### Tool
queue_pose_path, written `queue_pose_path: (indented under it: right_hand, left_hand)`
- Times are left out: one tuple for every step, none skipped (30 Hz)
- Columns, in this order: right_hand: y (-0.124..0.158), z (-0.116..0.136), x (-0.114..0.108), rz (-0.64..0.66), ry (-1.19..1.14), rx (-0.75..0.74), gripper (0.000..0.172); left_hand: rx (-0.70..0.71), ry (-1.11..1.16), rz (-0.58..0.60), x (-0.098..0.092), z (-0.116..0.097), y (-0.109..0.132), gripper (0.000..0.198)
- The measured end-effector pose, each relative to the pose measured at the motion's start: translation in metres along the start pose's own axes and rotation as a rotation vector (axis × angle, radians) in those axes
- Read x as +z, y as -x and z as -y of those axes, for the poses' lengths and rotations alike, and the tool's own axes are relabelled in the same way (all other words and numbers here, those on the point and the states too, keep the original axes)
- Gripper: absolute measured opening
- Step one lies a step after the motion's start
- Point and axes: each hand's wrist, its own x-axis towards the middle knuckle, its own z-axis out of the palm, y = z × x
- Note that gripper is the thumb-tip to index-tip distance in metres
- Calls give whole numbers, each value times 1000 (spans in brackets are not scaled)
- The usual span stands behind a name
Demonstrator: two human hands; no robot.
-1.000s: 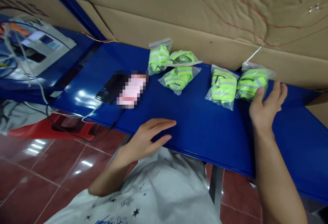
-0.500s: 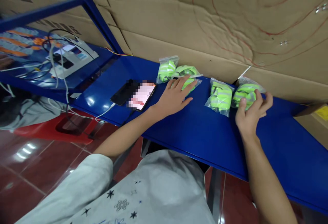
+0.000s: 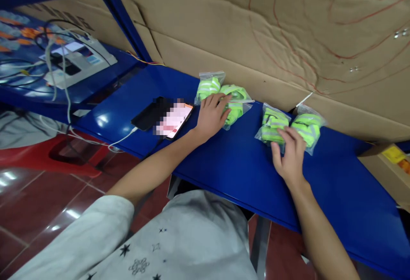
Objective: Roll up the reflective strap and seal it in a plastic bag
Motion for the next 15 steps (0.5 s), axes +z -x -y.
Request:
queue_pose_path:
  right_hand:
    - [-1, 9, 3, 83, -59, -6, 41]
    - [-2, 19, 7, 172, -128, -2, 38]
    - [-4, 28, 12, 256, -204, 17, 36]
    - [-5, 37, 18, 320, -279, 50, 36]
    - [-7, 46, 25, 360, -349, 94, 36]
    - [-8, 54, 32, 378, -403, 136, 35]
    - [-10, 61, 38, 382, -432, 157, 35]
    - [-12, 67, 45, 375, -423, 152, 34]
    - [-13, 72, 50, 360, -364, 112, 32]
    - [-14, 76, 54, 346, -268, 48, 30]
    - [-15, 80, 57, 338, -161, -21, 29]
    - [-15, 83, 58, 334, -69, -80, 29]
    - [-16, 86, 58, 338, -1, -118, 29]
    - [-16, 87, 58, 345, 45, -131, 29]
    - [-16, 86, 57, 356, 77, -127, 31]
  left_hand:
    - [-3, 17, 23, -1, 2, -2, 36]
    - [1, 40, 37, -1, 4, -3, 34]
    - [11, 71, 37, -2, 4, -4, 35]
    - [28, 110, 26, -2, 2, -3, 37]
    - [52, 161, 7, -2, -1, -1, 39]
    - [80, 236, -17, -1, -5, 2, 38]
    - [106, 323, -43, -1, -10, 5, 37]
    - [126, 412, -68, 0, -15, 9, 35]
    - [136, 500, -93, 0, -21, 13, 32]
    - [138, 564, -109, 0, -26, 17, 29]
    - [131, 607, -120, 0, -30, 19, 26]
    - [116, 644, -128, -1, -33, 21, 24]
    - [97, 691, -139, -3, -35, 22, 22]
    - [70, 762, -159, -5, -35, 21, 20]
    - [29, 846, -183, -7, -35, 20, 19]
